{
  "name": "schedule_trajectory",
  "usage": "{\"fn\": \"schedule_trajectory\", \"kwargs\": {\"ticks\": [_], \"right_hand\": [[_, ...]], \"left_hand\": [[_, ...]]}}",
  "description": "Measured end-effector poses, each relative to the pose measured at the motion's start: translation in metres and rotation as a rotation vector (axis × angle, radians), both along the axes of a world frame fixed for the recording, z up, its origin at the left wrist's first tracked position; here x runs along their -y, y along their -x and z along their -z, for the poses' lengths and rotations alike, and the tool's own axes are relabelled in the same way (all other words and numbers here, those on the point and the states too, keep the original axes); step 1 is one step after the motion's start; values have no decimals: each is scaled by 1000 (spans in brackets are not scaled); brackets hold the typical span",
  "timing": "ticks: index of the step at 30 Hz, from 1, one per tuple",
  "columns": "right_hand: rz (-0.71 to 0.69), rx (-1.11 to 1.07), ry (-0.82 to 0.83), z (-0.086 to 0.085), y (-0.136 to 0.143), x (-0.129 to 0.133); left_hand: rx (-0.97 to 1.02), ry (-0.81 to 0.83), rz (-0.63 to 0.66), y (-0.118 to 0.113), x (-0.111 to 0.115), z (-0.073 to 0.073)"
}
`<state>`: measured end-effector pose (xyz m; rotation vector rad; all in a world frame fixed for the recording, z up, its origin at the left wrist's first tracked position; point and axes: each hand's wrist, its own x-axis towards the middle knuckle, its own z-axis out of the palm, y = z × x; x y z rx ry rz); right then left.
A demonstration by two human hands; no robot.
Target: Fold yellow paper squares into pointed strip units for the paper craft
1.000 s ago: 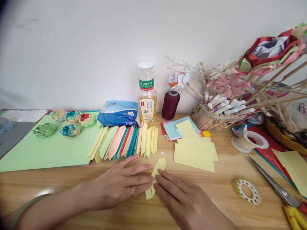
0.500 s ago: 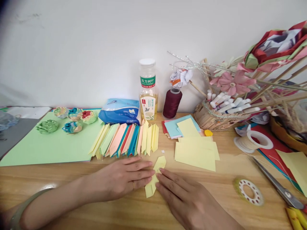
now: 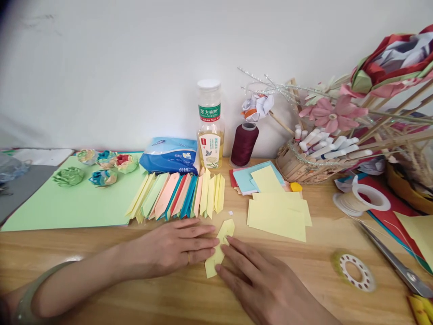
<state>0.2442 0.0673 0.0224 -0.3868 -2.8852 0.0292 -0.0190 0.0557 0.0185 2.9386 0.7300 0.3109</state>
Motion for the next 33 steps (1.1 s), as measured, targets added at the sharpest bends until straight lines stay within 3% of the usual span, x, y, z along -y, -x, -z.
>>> {"fn": "schedule_trajectory", "kwargs": {"ticks": [15, 21, 29, 33], "right_hand": [[-17, 4, 4, 1, -4, -1], [-38, 36, -43, -1, -1, 2], [93, -70, 29, -1, 5, 4], [149, -94, -13, 3, 6, 2]], "left_hand": [[44, 4, 20, 1, -2, 2], [8, 9, -29, -1, 3, 0], [51, -82, -31, -9, 9, 1], [90, -116, -47, -12, 10, 4]]}}
